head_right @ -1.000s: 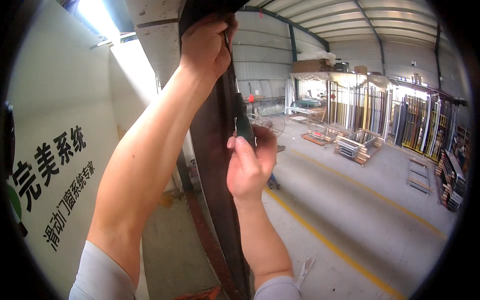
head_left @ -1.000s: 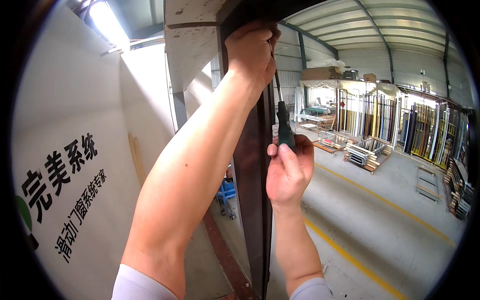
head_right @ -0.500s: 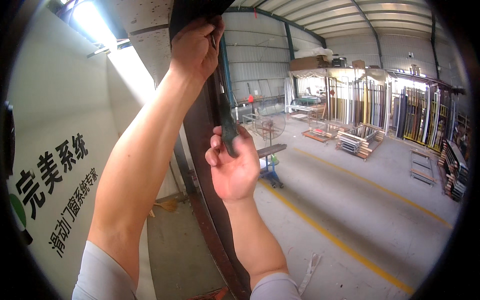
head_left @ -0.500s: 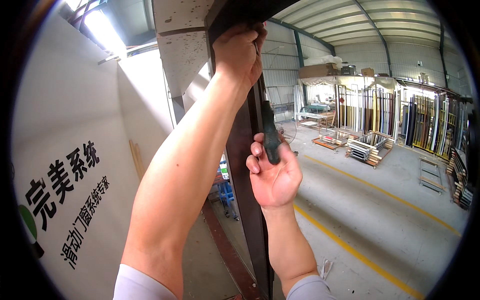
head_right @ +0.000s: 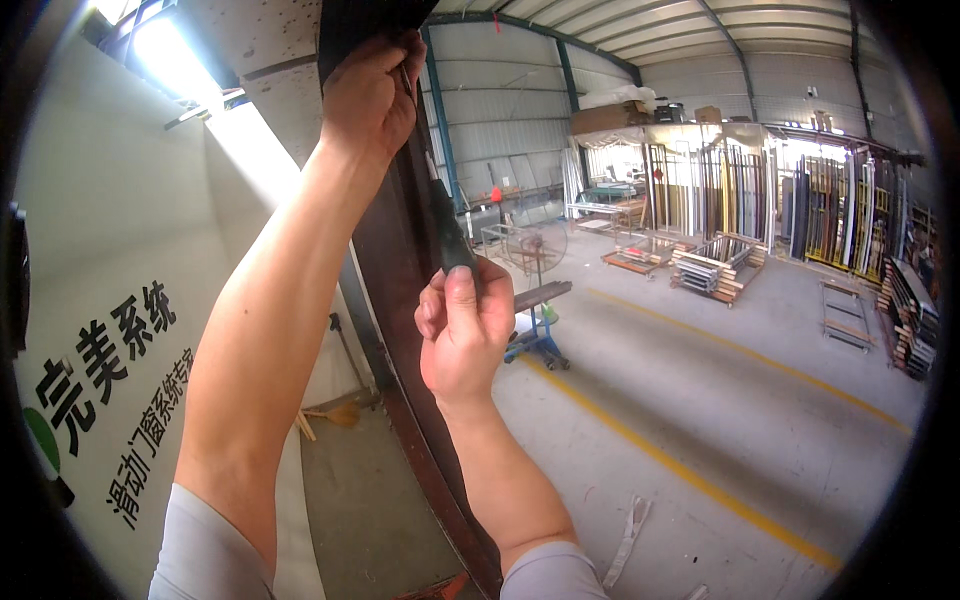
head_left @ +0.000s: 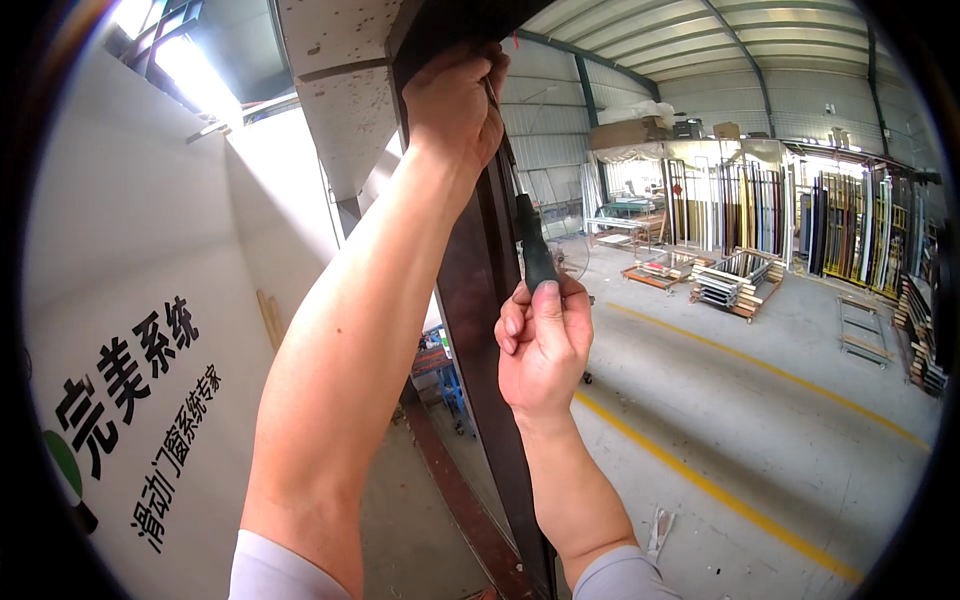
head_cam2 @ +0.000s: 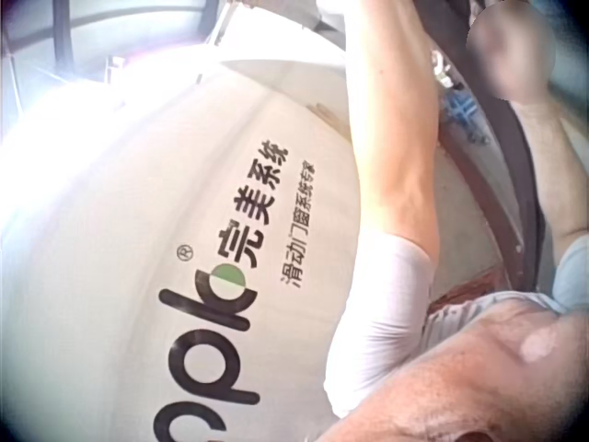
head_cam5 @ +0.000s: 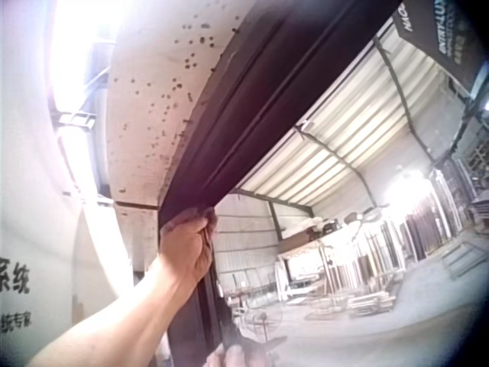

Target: The person holds an angle grinder while standing near a vise, then handles a small metal component, moves an orange ladder into place, and uses a screwdriver to secure hardware into the top of a metal door frame.

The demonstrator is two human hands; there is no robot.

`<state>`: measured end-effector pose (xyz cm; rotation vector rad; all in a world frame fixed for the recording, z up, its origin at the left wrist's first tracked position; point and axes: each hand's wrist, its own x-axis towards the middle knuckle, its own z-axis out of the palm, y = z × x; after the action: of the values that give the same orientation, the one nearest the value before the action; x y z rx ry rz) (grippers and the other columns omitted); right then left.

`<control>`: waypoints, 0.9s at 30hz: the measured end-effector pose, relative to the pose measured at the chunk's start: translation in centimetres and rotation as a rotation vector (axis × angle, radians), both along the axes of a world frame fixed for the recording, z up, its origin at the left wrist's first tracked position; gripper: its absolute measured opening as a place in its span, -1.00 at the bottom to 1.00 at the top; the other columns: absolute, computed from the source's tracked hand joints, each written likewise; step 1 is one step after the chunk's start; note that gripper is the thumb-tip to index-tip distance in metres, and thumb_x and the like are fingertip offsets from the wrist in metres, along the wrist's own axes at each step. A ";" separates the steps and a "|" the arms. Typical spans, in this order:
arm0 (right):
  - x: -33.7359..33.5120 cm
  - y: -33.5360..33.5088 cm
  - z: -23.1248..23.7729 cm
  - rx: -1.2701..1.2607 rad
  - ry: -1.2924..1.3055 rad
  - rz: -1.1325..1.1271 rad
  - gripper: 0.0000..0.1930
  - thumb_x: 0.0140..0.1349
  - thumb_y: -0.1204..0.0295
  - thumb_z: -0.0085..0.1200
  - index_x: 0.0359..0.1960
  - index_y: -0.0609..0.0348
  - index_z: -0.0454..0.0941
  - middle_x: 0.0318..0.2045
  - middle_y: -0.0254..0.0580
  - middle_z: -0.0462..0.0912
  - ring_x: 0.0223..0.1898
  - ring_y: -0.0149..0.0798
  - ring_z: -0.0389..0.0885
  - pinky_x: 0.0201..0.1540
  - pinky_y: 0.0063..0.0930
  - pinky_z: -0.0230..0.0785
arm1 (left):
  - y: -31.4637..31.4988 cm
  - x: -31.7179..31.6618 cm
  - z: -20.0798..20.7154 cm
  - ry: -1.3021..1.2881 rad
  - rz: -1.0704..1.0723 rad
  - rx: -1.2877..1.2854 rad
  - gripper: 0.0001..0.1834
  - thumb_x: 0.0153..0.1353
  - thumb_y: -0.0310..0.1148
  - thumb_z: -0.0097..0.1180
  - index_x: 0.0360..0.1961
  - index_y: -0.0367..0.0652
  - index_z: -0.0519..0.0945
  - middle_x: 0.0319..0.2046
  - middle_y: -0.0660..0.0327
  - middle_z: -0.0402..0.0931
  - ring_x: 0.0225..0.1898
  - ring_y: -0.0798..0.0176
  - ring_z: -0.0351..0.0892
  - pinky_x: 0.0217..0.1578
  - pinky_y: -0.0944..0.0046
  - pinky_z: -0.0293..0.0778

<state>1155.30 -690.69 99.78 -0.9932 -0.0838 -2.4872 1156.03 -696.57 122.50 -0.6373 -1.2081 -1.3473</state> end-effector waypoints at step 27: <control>-2.9 -1.7 2.1 0.177 0.247 -0.581 -0.58 0.34 0.41 0.10 0.19 0.36 0.47 -0.56 -0.28 0.51 -0.62 -0.46 0.36 -0.57 -0.48 0.29 | -1.2 -0.7 0.4 -0.002 0.043 -0.075 -0.77 0.21 -0.74 -0.03 -0.09 -0.46 0.47 -0.31 0.00 0.59 -0.37 0.19 0.59 -0.30 0.33 0.52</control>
<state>1152.40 -692.36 101.83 -1.3884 0.5688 -2.7741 1155.34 -697.81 122.85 -0.6600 -1.2717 -1.2715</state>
